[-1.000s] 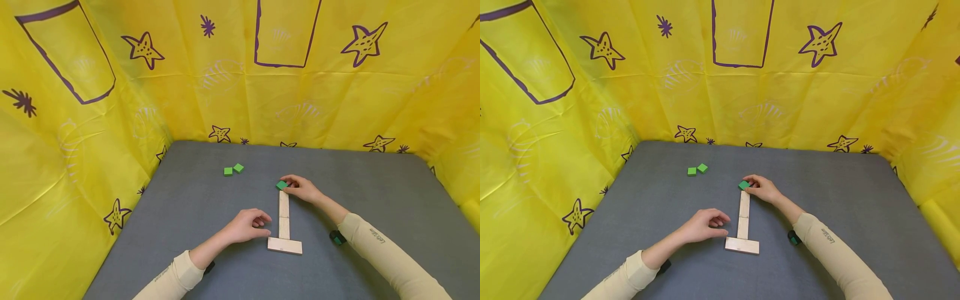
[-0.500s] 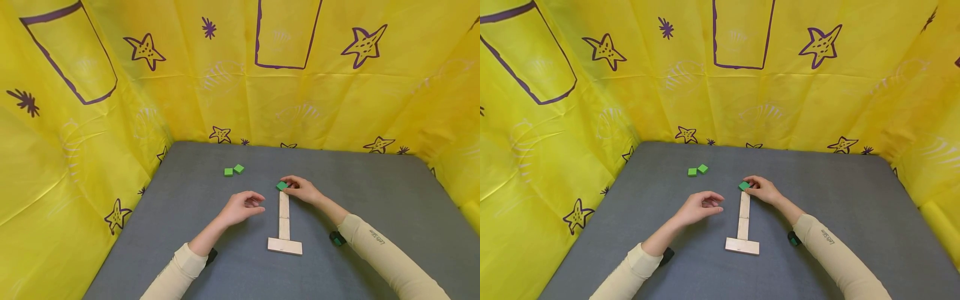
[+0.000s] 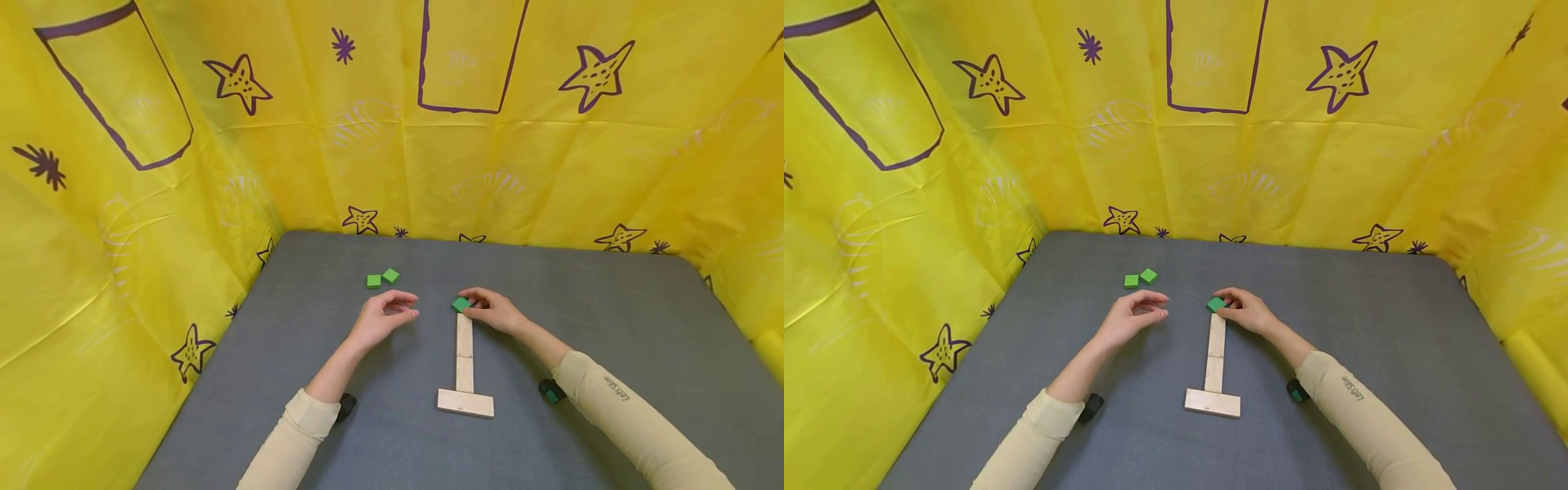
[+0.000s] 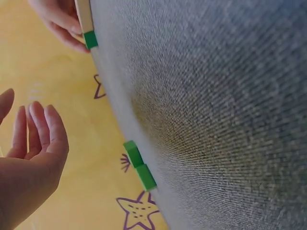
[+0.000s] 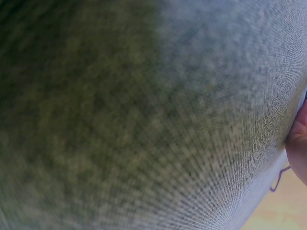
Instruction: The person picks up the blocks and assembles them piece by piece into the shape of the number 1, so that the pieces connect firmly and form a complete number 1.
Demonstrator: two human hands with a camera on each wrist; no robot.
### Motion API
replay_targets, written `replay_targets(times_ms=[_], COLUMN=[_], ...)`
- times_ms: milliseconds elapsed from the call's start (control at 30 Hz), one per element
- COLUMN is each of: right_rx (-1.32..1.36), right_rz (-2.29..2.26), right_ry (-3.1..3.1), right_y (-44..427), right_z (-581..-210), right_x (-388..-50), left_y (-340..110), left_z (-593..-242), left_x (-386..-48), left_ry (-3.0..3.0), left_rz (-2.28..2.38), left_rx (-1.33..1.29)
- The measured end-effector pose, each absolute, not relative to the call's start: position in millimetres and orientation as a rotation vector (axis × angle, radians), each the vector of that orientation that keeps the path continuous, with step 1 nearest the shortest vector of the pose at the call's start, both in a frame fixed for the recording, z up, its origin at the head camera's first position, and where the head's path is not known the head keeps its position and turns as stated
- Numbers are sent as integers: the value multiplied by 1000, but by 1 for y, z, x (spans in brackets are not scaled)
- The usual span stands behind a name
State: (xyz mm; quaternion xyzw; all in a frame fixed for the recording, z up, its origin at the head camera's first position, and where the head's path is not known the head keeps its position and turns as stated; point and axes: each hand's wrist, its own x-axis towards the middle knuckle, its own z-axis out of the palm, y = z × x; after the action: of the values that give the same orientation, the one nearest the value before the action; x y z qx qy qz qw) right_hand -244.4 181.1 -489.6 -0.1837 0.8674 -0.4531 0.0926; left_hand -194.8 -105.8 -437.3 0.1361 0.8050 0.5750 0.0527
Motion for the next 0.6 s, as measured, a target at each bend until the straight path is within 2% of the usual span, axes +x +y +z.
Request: replay_targets(times_ms=[600], right_rx=[-509], right_rz=[-1305], right_ry=[2585], right_y=[181], right_z=[-488], right_x=[-245], left_y=[-118], left_z=[-449], left_x=[-233], left_ry=[2279], left_rz=[2265], left_rx=[157])
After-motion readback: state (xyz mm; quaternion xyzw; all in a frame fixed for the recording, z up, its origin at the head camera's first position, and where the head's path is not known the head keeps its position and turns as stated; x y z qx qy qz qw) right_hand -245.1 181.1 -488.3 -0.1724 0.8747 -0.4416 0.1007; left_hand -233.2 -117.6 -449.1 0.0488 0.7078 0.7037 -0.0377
